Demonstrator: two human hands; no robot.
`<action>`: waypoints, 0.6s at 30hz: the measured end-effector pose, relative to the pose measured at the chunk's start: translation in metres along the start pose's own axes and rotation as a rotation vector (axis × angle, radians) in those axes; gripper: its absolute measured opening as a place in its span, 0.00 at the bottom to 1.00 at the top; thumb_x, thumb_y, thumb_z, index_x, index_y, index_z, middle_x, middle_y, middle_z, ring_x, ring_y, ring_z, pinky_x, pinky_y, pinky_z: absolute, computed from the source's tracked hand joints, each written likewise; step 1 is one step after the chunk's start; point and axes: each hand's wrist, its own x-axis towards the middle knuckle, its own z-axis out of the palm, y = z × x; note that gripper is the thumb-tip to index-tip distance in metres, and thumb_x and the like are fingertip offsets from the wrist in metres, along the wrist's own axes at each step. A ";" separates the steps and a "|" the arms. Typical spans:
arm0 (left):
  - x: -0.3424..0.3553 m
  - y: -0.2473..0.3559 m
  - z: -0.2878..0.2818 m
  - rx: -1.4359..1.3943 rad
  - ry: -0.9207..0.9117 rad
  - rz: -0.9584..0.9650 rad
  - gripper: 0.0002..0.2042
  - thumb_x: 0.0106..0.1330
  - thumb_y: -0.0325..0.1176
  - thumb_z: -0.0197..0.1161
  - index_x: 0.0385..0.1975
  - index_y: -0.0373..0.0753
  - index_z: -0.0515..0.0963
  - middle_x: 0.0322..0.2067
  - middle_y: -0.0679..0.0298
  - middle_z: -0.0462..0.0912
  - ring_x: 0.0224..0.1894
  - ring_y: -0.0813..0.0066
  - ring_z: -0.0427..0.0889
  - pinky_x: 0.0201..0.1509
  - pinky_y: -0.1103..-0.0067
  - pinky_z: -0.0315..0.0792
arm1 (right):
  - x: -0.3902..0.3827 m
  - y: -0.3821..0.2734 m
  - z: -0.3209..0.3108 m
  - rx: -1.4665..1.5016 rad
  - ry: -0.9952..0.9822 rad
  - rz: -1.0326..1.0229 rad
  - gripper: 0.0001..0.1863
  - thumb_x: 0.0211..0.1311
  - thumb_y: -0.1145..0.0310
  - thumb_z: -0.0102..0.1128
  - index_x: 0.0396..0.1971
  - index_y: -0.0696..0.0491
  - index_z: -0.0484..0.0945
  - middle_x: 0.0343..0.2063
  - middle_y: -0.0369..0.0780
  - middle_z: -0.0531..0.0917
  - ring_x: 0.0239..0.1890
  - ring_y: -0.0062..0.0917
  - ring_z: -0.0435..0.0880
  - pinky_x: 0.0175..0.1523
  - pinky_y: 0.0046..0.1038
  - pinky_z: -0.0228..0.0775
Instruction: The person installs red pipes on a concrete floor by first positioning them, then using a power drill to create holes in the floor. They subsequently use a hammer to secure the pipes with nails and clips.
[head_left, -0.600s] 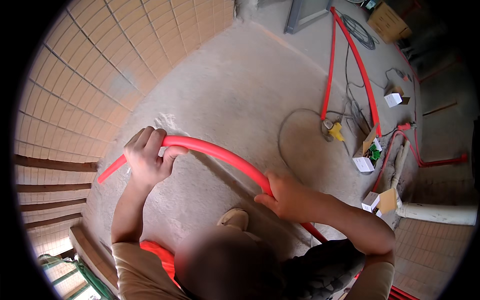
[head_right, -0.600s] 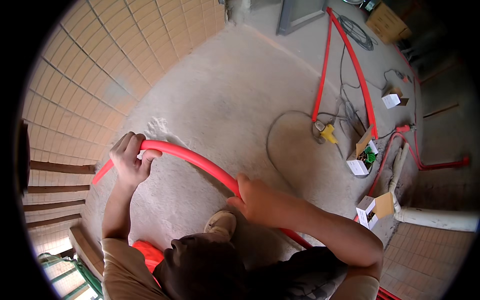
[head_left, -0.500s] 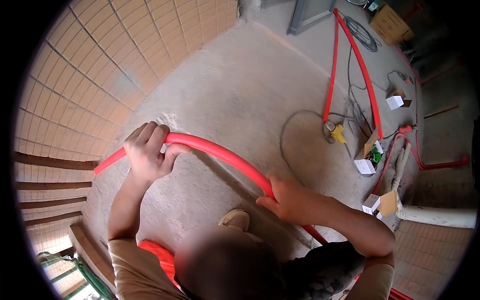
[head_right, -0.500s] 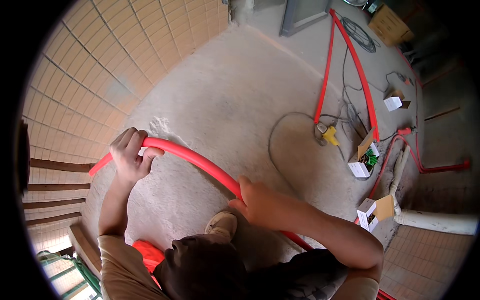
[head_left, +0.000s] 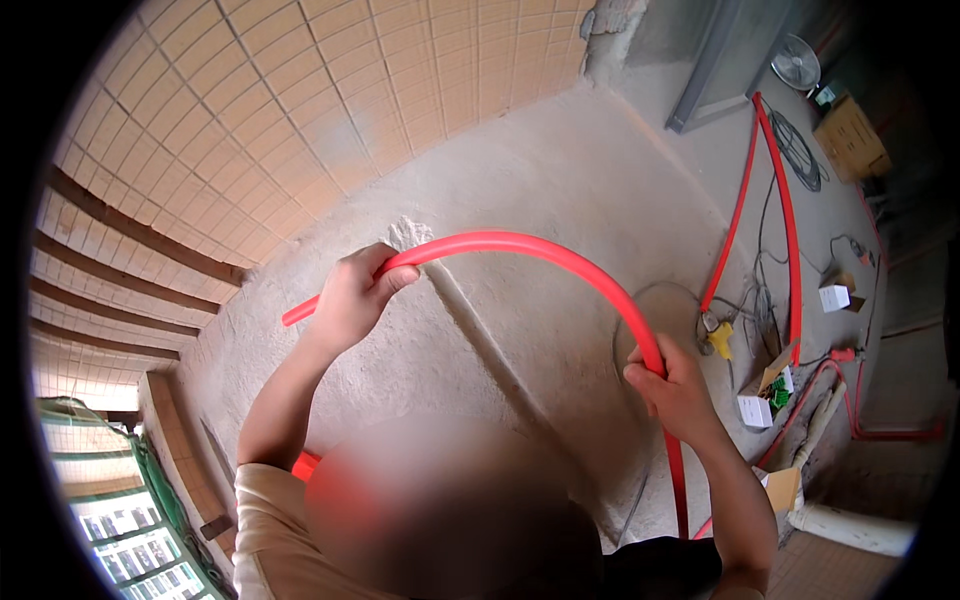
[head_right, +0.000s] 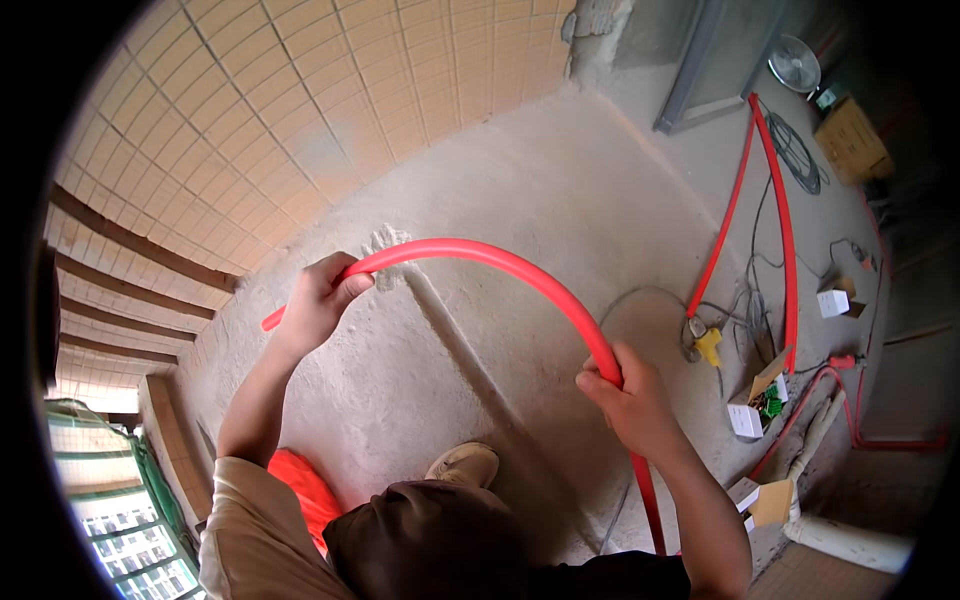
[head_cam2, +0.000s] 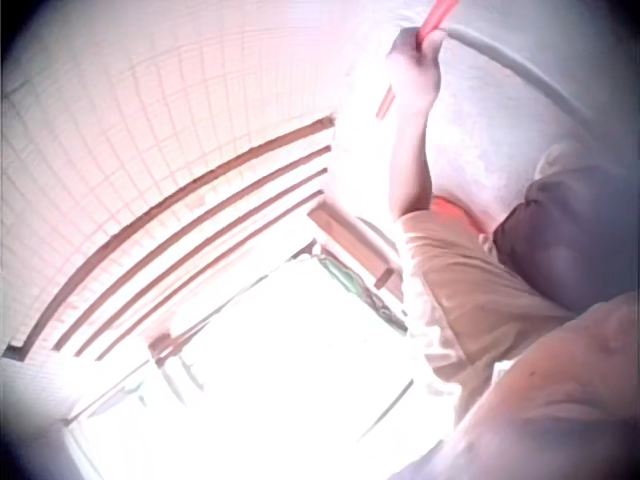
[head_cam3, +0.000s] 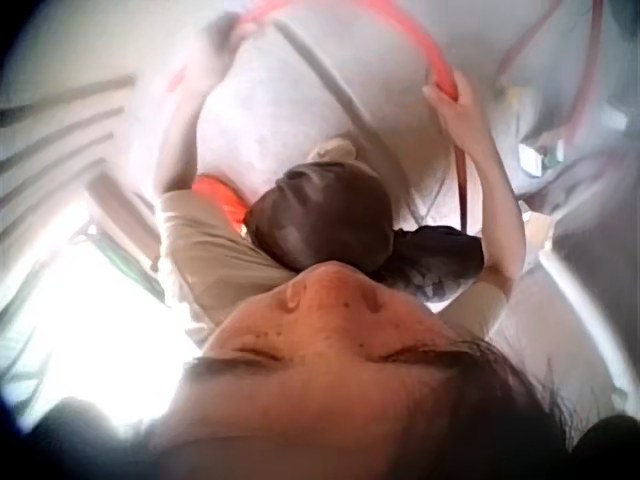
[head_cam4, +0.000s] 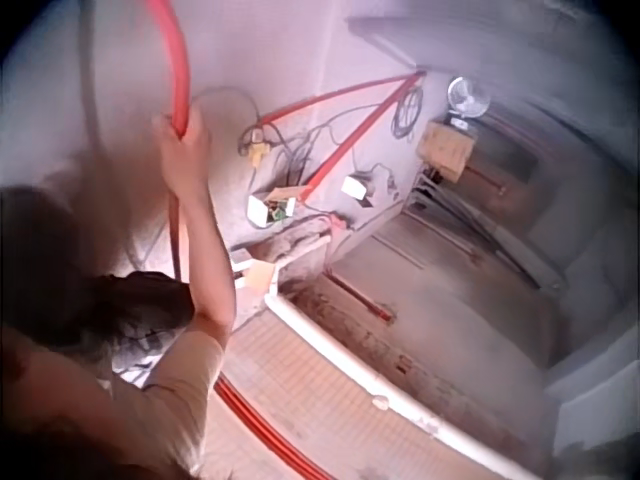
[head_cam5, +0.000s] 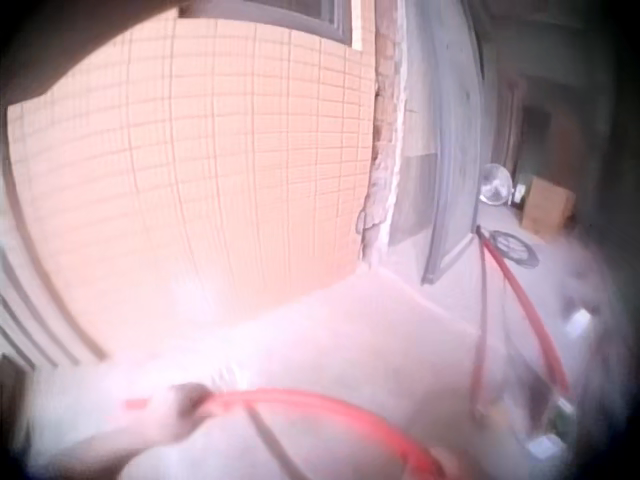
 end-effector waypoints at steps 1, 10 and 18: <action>-0.010 -0.005 -0.003 0.125 0.046 0.072 0.19 0.68 0.47 0.65 0.34 0.34 0.79 0.22 0.57 0.78 0.23 0.61 0.77 0.30 0.72 0.71 | 0.003 -0.005 0.003 0.059 -0.011 -0.026 0.16 0.66 0.64 0.63 0.45 0.59 0.73 0.24 0.38 0.77 0.28 0.20 0.77 0.36 0.29 0.70; -0.010 -0.033 -0.036 0.579 0.258 0.426 0.26 0.63 0.58 0.65 0.18 0.40 0.73 0.13 0.61 0.71 0.15 0.61 0.74 0.18 0.71 0.67 | 0.035 -0.017 0.041 -0.329 -0.214 -0.130 0.14 0.68 0.64 0.59 0.39 0.59 0.68 0.27 0.48 0.80 0.31 0.37 0.82 0.39 0.40 0.72; -0.010 -0.126 -0.031 0.425 0.140 0.090 0.25 0.67 0.56 0.62 0.24 0.37 0.73 0.18 0.56 0.75 0.21 0.51 0.77 0.26 0.64 0.70 | 0.052 -0.001 0.082 0.101 -0.460 0.103 0.25 0.64 0.71 0.64 0.59 0.56 0.67 0.32 0.37 0.79 0.33 0.21 0.79 0.40 0.29 0.74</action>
